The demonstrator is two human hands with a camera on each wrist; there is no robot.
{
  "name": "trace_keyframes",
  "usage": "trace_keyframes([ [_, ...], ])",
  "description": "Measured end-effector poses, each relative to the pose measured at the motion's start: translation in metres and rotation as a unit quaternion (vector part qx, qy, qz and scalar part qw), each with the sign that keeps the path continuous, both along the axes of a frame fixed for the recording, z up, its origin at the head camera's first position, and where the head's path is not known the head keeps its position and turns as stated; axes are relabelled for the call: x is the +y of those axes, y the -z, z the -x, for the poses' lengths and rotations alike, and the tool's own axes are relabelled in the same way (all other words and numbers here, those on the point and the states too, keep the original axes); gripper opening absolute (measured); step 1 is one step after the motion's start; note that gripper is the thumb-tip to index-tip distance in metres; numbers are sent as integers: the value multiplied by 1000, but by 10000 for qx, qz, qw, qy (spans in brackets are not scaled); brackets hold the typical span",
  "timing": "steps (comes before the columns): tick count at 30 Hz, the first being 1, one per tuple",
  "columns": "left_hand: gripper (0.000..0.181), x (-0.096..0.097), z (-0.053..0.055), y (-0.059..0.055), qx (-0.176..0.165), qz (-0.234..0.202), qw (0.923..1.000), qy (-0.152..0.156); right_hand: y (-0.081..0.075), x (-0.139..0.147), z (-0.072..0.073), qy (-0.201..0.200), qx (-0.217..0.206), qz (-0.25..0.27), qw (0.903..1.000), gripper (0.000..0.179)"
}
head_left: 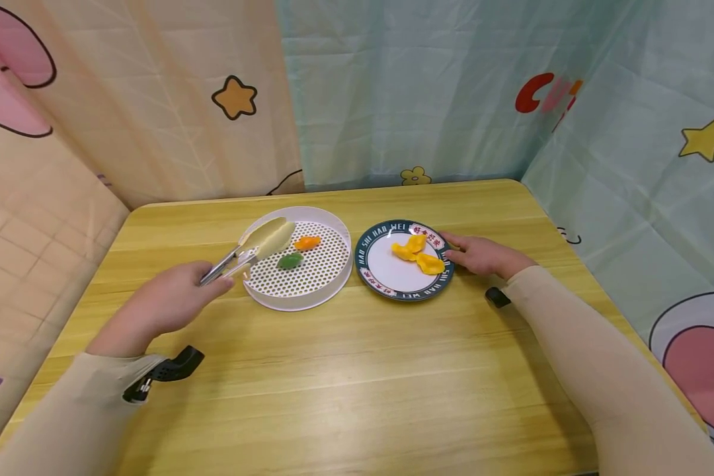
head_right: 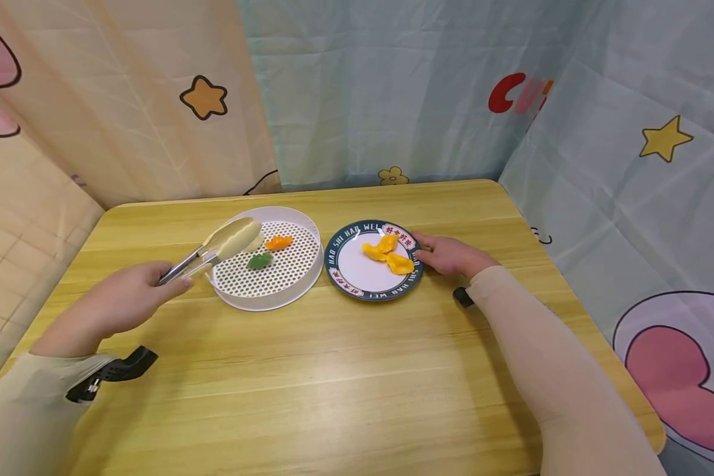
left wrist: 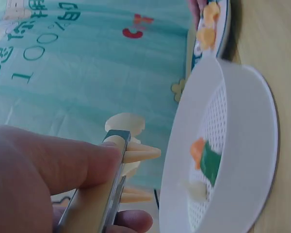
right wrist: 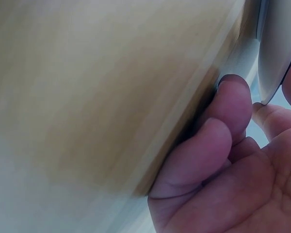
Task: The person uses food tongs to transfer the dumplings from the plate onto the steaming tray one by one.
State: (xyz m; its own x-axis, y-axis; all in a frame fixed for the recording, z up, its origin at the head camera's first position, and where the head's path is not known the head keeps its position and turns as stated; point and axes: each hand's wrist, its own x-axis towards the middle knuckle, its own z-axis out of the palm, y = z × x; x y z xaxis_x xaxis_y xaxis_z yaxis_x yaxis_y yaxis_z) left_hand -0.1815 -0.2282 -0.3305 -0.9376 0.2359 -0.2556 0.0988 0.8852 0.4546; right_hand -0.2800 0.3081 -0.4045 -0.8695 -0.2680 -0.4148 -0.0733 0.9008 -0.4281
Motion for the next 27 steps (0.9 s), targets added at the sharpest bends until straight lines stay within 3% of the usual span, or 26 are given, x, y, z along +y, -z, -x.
trace_keyframes([
  [6,42,54,-6,-7,195,-317,9979,539,-1,1,0,51,-51,-14,10000,67],
  [11,36,105,-7,4,246,-168,9951,942,0,1,-1,61,-63,47,10000,67],
  [16,34,147,-7,16,106,21,9941,1079,2,1,-1,57,-71,99,9999,66],
  [21,39,171,-5,26,-57,173,9934,1135,3,0,-1,35,-16,83,10000,65],
  [27,40,182,-1,34,-238,364,9933,1072,0,1,-1,5,19,17,10000,66],
])
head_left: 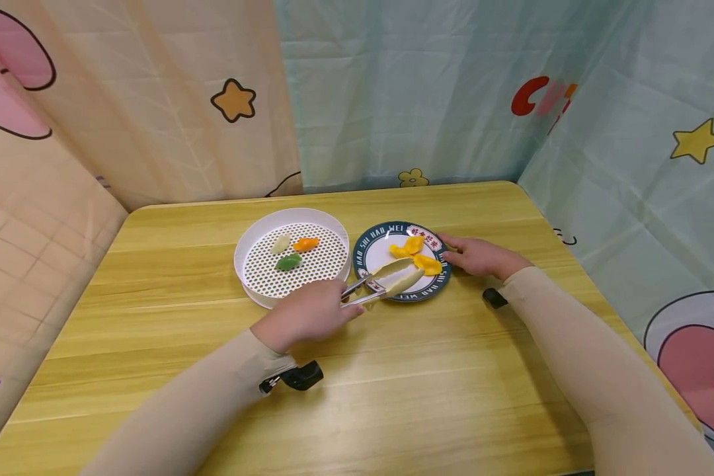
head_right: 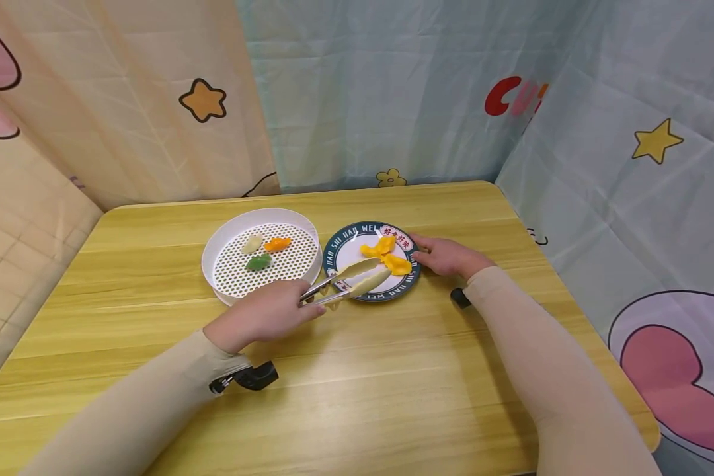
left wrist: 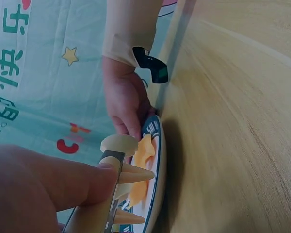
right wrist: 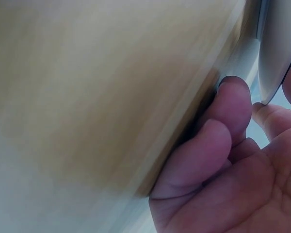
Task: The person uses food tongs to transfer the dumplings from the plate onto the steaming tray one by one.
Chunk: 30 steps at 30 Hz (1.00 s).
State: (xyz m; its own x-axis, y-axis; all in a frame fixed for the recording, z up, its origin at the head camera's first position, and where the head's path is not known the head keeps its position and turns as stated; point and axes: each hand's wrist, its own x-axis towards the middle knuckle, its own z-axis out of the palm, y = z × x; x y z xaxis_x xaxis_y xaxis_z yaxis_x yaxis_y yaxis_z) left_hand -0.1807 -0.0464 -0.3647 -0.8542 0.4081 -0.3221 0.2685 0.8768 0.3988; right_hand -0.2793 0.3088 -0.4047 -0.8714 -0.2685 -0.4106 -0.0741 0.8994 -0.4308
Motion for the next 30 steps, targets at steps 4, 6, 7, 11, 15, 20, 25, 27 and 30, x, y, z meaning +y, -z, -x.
trace_keyframes([
  [4,42,4,4,3,-109,51,9999,34,-1,0,0,-15,-14,1,10000,65],
  [6,42,6,5,4,-153,52,9998,67,-2,0,-1,-7,-40,31,10000,65],
  [7,42,8,5,4,-154,57,9998,87,-2,-1,-2,0,-50,42,10000,65],
  [11,41,11,7,5,-84,133,9998,103,-3,-1,-2,37,-80,61,9999,66],
  [15,41,12,8,6,8,252,9996,107,-3,-1,-2,17,-71,66,10000,66],
  [20,41,14,9,9,150,371,9990,222,-1,0,-1,17,-30,73,10000,65],
  [25,43,15,11,13,470,459,9973,343,1,1,1,21,-46,42,10000,65],
  [27,44,15,12,13,646,540,9957,385,2,1,1,10,-54,16,10000,65],
  [30,42,15,12,13,1003,710,9911,512,2,1,2,-14,-22,-33,10000,65],
])
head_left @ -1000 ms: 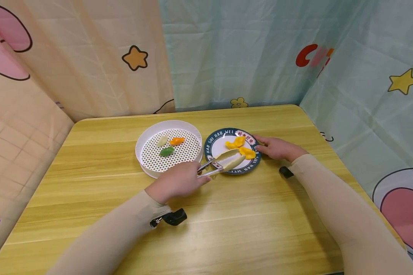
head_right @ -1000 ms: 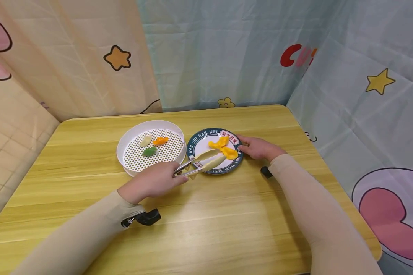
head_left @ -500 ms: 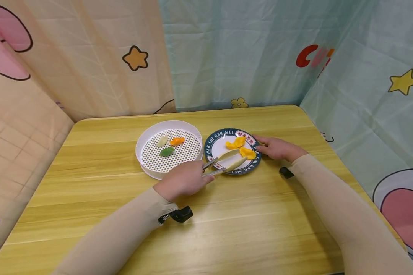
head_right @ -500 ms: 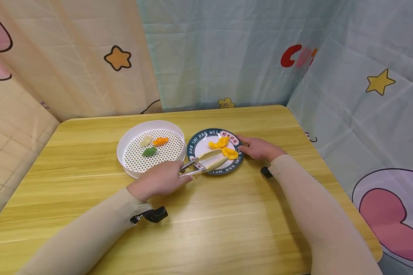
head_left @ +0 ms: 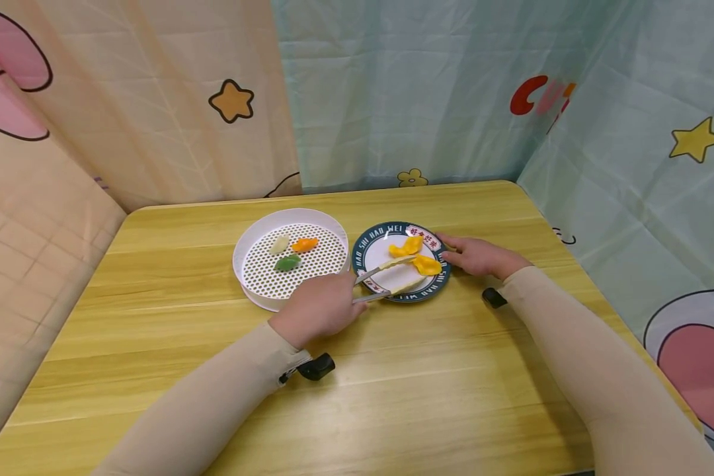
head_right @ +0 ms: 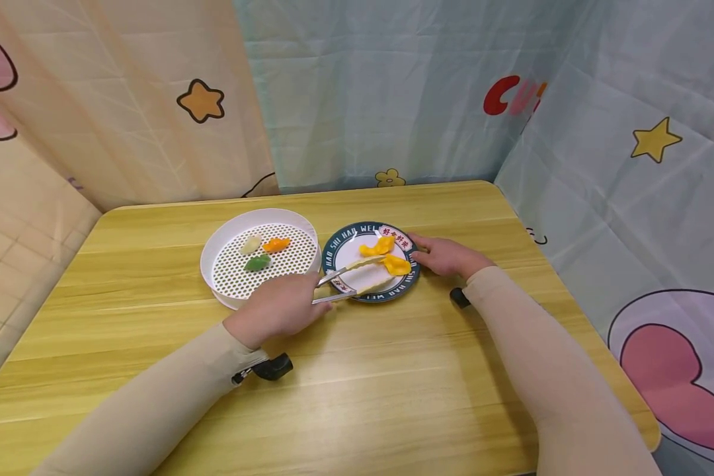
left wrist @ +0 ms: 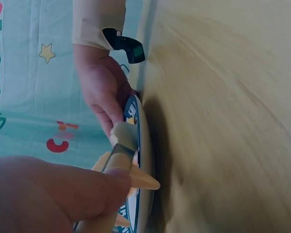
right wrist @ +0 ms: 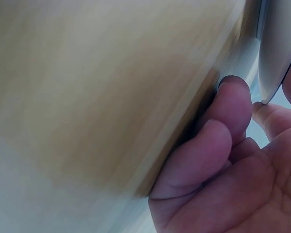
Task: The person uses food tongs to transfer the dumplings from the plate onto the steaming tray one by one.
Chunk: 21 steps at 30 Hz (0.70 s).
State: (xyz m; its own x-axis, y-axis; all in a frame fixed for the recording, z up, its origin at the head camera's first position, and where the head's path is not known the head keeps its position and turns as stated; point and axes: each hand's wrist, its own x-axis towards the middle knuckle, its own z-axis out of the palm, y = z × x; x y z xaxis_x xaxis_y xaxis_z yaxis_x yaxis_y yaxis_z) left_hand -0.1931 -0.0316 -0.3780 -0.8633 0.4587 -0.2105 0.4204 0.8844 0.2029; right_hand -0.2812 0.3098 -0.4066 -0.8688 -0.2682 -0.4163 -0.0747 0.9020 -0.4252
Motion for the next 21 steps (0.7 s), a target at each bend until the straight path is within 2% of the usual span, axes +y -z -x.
trace_keyframes([
  [5,34,0,0,-1,465,131,9987,176,0,0,0,-15,4,-38,10000,65],
  [12,32,2,4,-4,770,335,9955,436,-1,-2,-2,7,-22,23,10000,65],
  [21,28,1,10,-4,1126,359,9904,712,-2,-2,-3,5,-1,31,10000,65],
])
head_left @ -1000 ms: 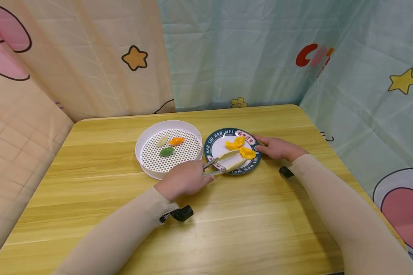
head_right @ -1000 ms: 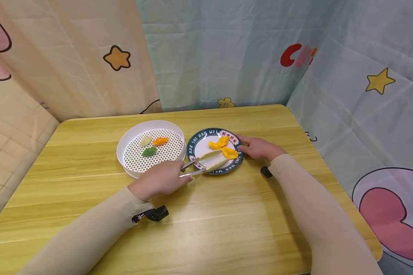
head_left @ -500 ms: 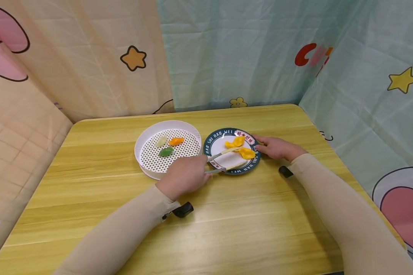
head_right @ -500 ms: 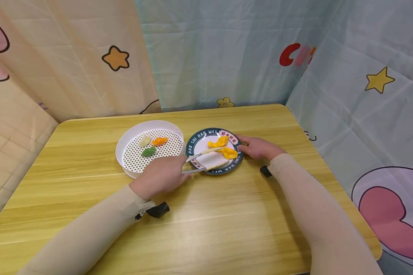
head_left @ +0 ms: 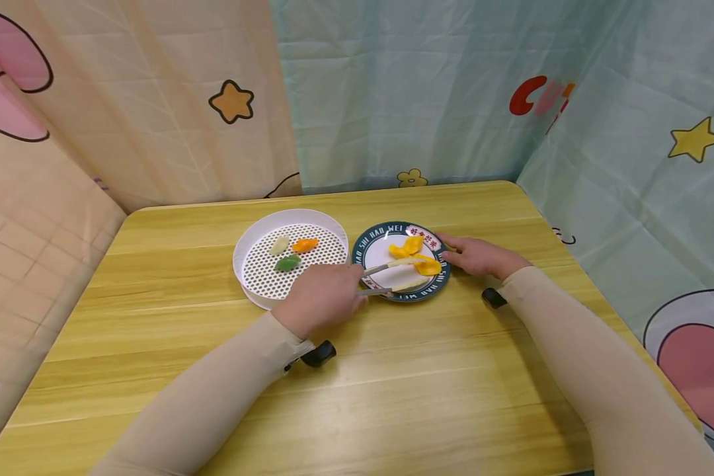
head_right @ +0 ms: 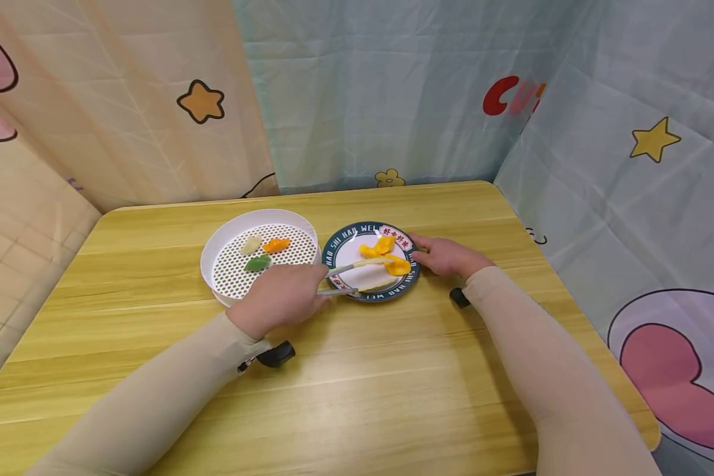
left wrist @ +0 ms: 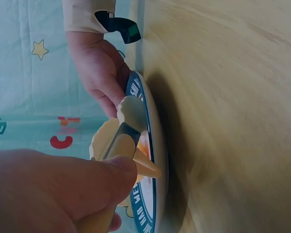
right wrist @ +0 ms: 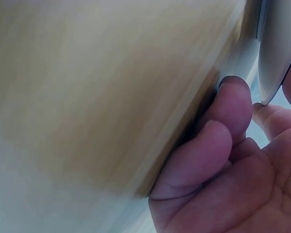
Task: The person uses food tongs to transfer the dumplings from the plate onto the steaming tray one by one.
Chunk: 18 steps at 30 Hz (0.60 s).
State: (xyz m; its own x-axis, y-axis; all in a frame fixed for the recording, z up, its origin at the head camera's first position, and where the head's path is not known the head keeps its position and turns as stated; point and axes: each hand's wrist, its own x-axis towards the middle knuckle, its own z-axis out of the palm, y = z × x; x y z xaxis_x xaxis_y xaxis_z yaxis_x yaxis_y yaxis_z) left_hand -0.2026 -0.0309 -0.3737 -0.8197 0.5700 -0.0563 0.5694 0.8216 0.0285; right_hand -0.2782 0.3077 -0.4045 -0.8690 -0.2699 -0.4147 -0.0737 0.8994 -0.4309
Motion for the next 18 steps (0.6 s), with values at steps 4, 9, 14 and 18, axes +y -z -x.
trace_keyframes([
  [4,26,0,1,-3,115,28,9999,64,0,0,0,0,-6,-18,10000,65],
  [9,26,2,2,-7,335,142,9993,106,-1,0,-1,4,-1,-21,10000,65],
  [14,27,6,5,-12,347,254,9988,225,-2,1,-1,-7,12,-12,10000,64],
  [18,26,7,7,-14,384,274,9985,267,-2,0,-1,-30,-2,-5,10000,64],
])
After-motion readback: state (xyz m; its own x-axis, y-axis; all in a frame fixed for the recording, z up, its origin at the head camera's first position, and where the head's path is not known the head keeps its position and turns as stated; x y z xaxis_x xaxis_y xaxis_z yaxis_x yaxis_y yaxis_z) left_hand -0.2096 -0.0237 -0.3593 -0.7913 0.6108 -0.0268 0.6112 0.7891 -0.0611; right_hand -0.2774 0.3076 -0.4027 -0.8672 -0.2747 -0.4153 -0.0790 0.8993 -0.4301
